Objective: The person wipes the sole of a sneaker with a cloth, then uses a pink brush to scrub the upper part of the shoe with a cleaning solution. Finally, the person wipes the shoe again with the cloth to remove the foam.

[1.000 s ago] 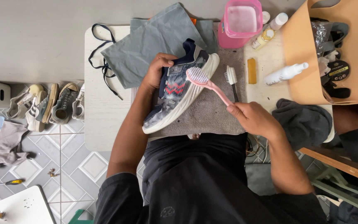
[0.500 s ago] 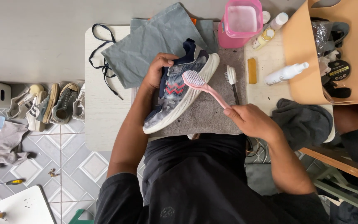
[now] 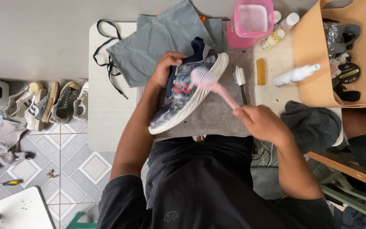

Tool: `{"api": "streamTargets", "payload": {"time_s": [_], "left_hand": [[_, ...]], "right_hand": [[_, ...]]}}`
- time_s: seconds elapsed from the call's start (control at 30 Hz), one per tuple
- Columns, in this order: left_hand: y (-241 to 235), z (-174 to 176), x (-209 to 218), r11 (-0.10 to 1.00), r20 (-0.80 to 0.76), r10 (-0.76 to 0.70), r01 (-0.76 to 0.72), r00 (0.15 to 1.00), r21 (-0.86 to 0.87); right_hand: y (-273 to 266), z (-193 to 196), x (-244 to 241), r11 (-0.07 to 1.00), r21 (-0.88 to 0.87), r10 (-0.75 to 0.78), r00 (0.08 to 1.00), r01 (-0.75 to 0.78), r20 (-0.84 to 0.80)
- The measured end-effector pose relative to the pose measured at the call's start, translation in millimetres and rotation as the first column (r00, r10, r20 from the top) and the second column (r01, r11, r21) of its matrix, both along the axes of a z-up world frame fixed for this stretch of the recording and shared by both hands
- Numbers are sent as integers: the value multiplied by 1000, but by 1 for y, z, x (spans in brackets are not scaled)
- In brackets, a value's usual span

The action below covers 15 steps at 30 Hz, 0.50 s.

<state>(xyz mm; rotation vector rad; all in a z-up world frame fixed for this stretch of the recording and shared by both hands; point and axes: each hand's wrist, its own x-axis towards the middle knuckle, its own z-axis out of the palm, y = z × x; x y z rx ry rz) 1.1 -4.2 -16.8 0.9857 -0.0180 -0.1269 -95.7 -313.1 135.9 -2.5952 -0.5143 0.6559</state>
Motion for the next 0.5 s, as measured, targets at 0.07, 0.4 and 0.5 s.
{"api": "streamTargets", "payload": {"time_s": [0.07,0.4,0.5], "left_hand": [[1,2,-1,1000,-2,-21,21,1000,18],[2,-5,3,998,35,-16,14,999,62],[2,-6,3,997,58,-22,18,998,70]], "right_hand": [[2,3,-5,999,34,44,993,-41,-112],[-20,-1,10,999,8,-45,998,45,-32],[-25,0,15,997,-12,-80,997,80,-13]]}}
